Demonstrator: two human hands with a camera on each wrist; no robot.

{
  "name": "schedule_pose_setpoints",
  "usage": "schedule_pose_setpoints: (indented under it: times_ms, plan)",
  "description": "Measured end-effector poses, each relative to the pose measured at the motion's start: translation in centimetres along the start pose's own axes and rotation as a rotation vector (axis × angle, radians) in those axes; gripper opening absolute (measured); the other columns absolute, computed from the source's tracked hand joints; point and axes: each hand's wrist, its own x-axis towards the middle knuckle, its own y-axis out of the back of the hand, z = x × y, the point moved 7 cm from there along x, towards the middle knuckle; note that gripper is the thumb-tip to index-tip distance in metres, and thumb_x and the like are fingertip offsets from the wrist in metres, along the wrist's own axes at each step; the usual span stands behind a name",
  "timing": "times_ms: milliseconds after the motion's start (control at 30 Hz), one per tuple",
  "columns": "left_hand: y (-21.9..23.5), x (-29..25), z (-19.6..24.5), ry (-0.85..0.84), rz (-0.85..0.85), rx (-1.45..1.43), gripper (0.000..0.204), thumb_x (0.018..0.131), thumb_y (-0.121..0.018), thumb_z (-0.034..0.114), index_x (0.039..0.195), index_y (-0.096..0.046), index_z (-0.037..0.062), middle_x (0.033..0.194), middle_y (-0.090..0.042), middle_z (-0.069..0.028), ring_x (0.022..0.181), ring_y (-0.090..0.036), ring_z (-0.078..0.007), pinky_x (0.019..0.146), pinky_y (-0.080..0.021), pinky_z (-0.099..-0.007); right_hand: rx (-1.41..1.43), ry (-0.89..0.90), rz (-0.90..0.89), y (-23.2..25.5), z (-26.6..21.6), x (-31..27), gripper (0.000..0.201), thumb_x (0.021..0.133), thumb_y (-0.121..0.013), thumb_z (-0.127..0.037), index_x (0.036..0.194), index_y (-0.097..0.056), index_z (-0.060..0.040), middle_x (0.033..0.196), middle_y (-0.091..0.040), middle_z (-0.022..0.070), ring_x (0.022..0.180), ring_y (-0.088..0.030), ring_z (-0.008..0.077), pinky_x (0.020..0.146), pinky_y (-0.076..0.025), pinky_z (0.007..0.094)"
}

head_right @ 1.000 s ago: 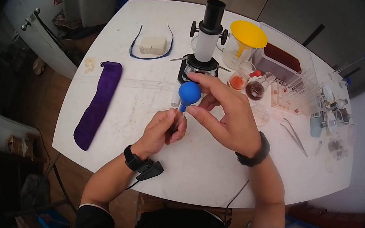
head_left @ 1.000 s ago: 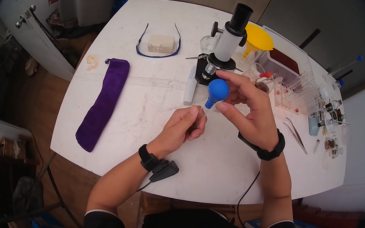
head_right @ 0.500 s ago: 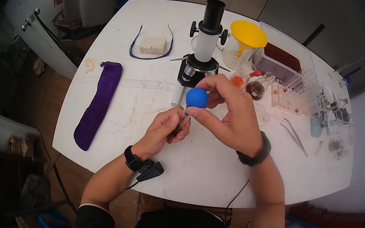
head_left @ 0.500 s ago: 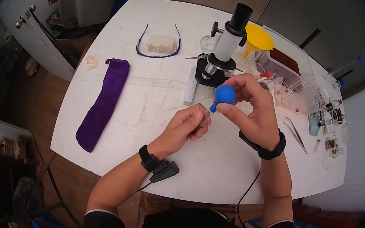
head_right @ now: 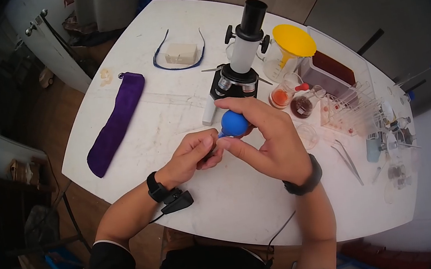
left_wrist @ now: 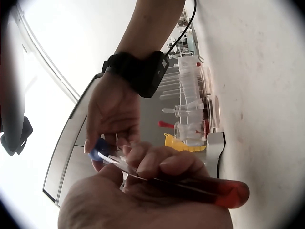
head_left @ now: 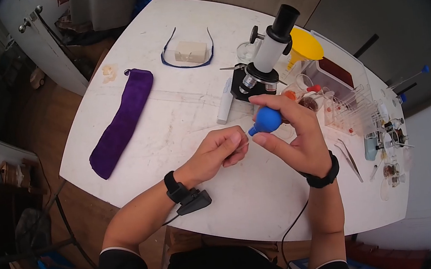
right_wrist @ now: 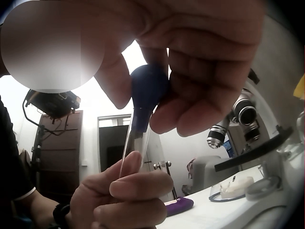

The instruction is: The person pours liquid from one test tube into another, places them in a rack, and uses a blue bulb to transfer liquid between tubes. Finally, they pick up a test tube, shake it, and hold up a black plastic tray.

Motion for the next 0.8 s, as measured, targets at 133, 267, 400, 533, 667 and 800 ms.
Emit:
schedule_pose_setpoints:
  times_ms: [133,267,400,533,667,800]
  plan:
    - [-0.1,0.1,0.1,0.007,0.041,0.051,0.046,0.108,-0.045,0.053,0.090,-0.051,0.0107,0.076,-0.049,0.0013,0.061,-0.037,-0.0050,0.052,-0.027,-0.0218,-0.066,0.039,-0.007,0.2,0.0,0.0,0.039,0.084,-0.082,-0.013,0.118,-0.066,-0.0013,0.103,-0.069,0.0119,0.081,-0.064,0.0197,0.074,-0.051,0.0277]
    - [0.2,0.1,-0.3,0.004,0.013,0.016,0.041,0.111,-0.044,0.041,0.095,-0.056,0.0044,0.089,-0.054,-0.0021,0.066,-0.040,-0.0071,0.057,-0.033,-0.0221,-0.096,0.054,0.035,0.3,-0.2,0.0,0.035,0.084,-0.082,-0.014,0.112,-0.067,-0.0008,0.097,-0.069,0.0114,0.078,-0.063,0.0196,0.072,-0.051,0.0280]
    - [0.1,0.1,-0.1,-0.011,0.021,0.042,0.042,0.111,-0.044,0.041,0.095,-0.057,0.0036,0.091,-0.056,-0.0027,0.067,-0.041,-0.0072,0.058,-0.033,-0.0220,-0.102,0.012,0.016,0.5,-0.2,0.0,0.036,0.083,-0.083,-0.019,0.109,-0.067,-0.0007,0.092,-0.068,0.0106,0.076,-0.063,0.0194,0.072,-0.051,0.0283]
    - [-0.1,0.1,0.0,-0.005,0.013,0.036,0.042,0.111,-0.044,0.041,0.096,-0.058,0.0034,0.091,-0.056,-0.0022,0.067,-0.041,-0.0072,0.058,-0.034,-0.0221,-0.084,-0.010,-0.019,0.6,-0.2,0.0,0.037,0.086,-0.081,-0.023,0.112,-0.067,-0.0007,0.095,-0.069,0.0114,0.078,-0.064,0.0193,0.072,-0.051,0.0285]
    - [0.0,0.2,0.4,-0.001,0.052,0.077,0.048,0.107,-0.048,0.051,0.094,-0.057,0.0051,0.078,-0.051,0.0010,0.065,-0.042,-0.0064,0.055,-0.028,-0.0223,-0.008,-0.036,0.016,0.9,0.3,-0.1,0.037,0.091,-0.076,-0.025,0.118,-0.068,-0.0002,0.098,-0.070,0.0127,0.082,-0.065,0.0197,0.073,-0.052,0.0289]
    - [0.0,0.3,0.4,-0.037,0.079,0.089,0.047,0.107,-0.049,0.049,0.095,-0.057,0.0045,0.078,-0.050,0.0014,0.066,-0.042,-0.0067,0.057,-0.030,-0.0228,-0.029,-0.039,0.029,1.1,0.1,-0.1,0.036,0.092,-0.075,-0.024,0.117,-0.068,0.0011,0.099,-0.070,0.0134,0.083,-0.066,0.0200,0.075,-0.052,0.0293]
